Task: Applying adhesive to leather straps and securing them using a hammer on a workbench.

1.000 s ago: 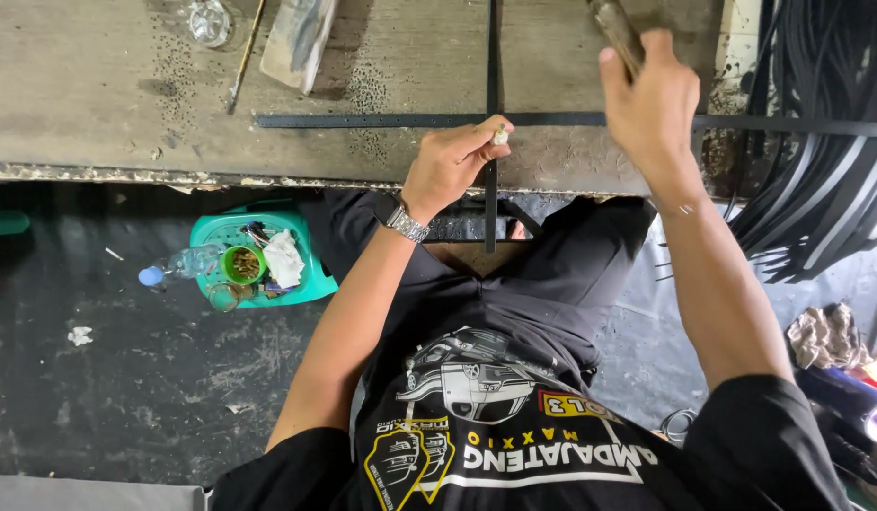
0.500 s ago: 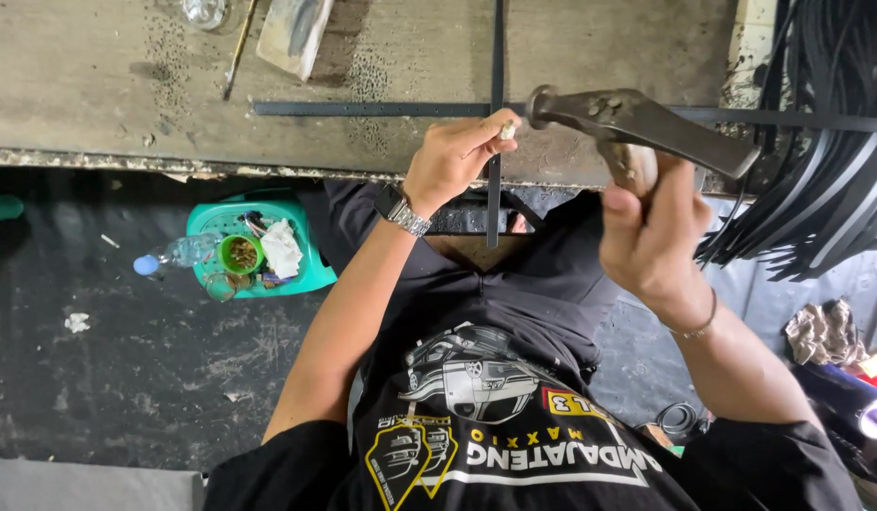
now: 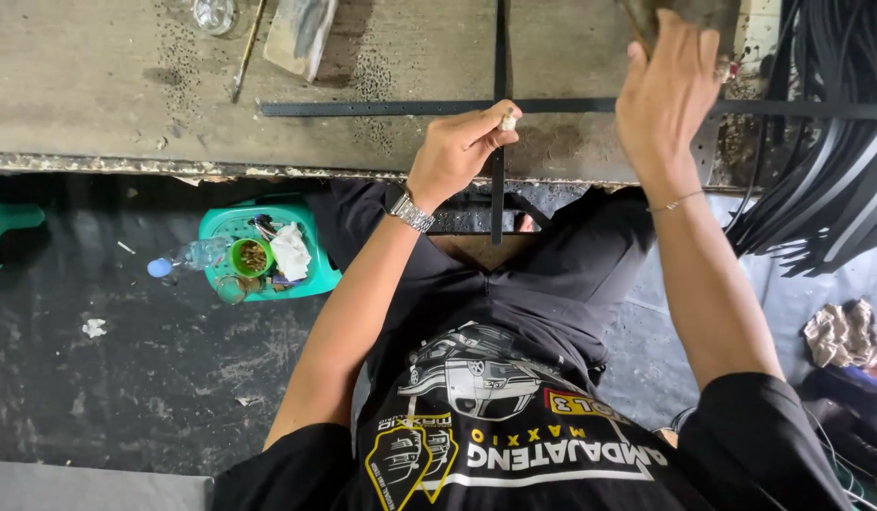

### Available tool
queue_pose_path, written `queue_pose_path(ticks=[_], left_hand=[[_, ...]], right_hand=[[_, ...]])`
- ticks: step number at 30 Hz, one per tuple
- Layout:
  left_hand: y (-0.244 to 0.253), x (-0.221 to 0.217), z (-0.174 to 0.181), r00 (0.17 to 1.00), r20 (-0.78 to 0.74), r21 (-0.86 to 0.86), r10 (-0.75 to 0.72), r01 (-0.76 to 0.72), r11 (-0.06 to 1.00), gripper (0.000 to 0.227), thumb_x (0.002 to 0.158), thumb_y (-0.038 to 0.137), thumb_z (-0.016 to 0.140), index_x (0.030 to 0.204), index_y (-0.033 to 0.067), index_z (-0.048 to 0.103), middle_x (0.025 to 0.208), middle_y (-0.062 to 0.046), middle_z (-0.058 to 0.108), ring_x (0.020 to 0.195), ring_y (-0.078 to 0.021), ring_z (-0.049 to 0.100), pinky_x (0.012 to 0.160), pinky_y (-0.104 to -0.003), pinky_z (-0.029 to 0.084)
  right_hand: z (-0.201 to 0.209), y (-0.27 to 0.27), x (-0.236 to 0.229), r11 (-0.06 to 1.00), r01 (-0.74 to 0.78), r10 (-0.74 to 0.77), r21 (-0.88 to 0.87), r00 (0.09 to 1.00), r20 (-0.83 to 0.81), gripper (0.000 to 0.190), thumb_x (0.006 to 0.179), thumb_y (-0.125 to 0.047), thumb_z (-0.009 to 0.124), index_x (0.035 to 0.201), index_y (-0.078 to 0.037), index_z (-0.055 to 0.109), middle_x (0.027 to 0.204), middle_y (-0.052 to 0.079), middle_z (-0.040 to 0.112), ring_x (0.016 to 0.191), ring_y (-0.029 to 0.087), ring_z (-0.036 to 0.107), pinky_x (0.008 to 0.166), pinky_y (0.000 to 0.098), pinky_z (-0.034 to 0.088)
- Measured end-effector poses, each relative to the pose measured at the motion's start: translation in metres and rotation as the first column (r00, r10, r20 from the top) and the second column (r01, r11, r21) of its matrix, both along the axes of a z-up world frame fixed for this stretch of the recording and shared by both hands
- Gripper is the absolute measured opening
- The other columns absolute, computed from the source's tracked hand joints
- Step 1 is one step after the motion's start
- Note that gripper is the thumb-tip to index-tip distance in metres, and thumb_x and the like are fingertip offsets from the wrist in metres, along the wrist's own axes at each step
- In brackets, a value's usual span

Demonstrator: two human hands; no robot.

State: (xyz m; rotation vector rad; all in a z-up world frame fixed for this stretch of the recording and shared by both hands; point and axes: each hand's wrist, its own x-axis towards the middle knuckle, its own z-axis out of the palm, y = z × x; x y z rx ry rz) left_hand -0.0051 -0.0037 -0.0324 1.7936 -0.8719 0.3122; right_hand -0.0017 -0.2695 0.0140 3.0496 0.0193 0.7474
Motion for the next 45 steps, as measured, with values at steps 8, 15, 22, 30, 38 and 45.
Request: queue_pose_path(ticks=[8, 15, 22, 30, 38, 45], left_hand=[[-0.001, 0.001, 0.010, 0.999, 0.012, 0.022, 0.047, -0.048, 0.999, 0.036, 0.094, 0.000, 0.081, 0.126, 0.0048, 0.065, 0.112, -0.006, 0.077, 0.086, -0.0117, 0.078, 0.084, -0.027, 0.069], [0.007, 0.009, 0.026, 0.768, -0.636, -0.461, -0.076, -0.300, 0.835, 0.035, 0.104, 0.022, 0.061, 0.125, -0.0057, 0.061, 0.091, -0.023, 0.074, 0.084, -0.0314, 0.080, 0.079, -0.042, 0.074], [0.007, 0.003, 0.035, 0.852, -0.523, -0.265, -0.017, -0.143, 0.953, 0.040, 0.103, 0.036, 0.060, 0.121, 0.0010, 0.065, 0.093, -0.014, 0.078, 0.086, -0.0204, 0.080, 0.077, -0.032, 0.072], [0.004, 0.002, 0.043, 0.945, -0.314, -0.064, 0.096, -0.122, 0.990, 0.036, 0.105, 0.039, 0.055, 0.114, 0.0065, 0.068, 0.087, -0.004, 0.080, 0.080, -0.0120, 0.080, 0.074, -0.022, 0.067], [0.001, 0.003, 0.031, 0.959, -0.238, -0.016, 0.154, -0.162, 0.987, 0.022, 0.103, 0.027, 0.064, 0.115, 0.0092, 0.068, 0.087, -0.001, 0.081, 0.081, -0.0093, 0.080, 0.074, -0.020, 0.063], [0.001, 0.003, 0.026, 0.961, -0.219, 0.004, 0.167, -0.170, 0.985, 0.022, 0.103, 0.026, 0.066, 0.119, 0.0114, 0.068, 0.088, 0.001, 0.081, 0.081, -0.0073, 0.079, 0.074, -0.020, 0.062]], right_hand=[[-0.002, 0.059, -0.026, 0.683, -0.513, 0.645, 0.520, 0.758, -0.100, 0.059, 0.081, -0.009, 0.070, 0.139, 0.003, 0.064, 0.148, 0.021, 0.057, 0.145, 0.040, 0.045, 0.119, 0.0588, 0.040], [0.002, 0.067, -0.040, 0.775, -0.543, 0.607, 0.323, 0.781, -0.143, 0.054, 0.098, -0.046, 0.076, 0.133, -0.005, 0.071, 0.154, 0.020, 0.050, 0.147, 0.037, 0.043, 0.124, 0.0557, 0.026], [0.009, 0.068, -0.042, 0.776, -0.537, 0.606, 0.330, 0.780, -0.157, 0.058, 0.099, -0.054, 0.070, 0.134, -0.007, 0.069, 0.152, 0.020, 0.054, 0.147, 0.037, 0.044, 0.124, 0.0557, 0.024], [0.008, 0.068, -0.043, 0.779, -0.526, 0.600, 0.343, 0.783, -0.163, 0.057, 0.095, -0.049, 0.078, 0.130, -0.004, 0.070, 0.152, 0.017, 0.052, 0.148, 0.035, 0.043, 0.123, 0.0564, 0.029], [0.005, 0.066, -0.042, 0.775, -0.516, 0.599, 0.364, 0.784, -0.164, 0.057, 0.092, -0.047, 0.082, 0.126, -0.002, 0.074, 0.154, 0.016, 0.051, 0.148, 0.035, 0.043, 0.125, 0.0538, 0.025], [0.004, 0.066, -0.042, 0.769, -0.525, 0.603, 0.365, 0.785, -0.143, 0.055, 0.092, -0.046, 0.084, 0.124, -0.002, 0.074, 0.154, 0.015, 0.051, 0.148, 0.033, 0.044, 0.125, 0.0533, 0.026]])
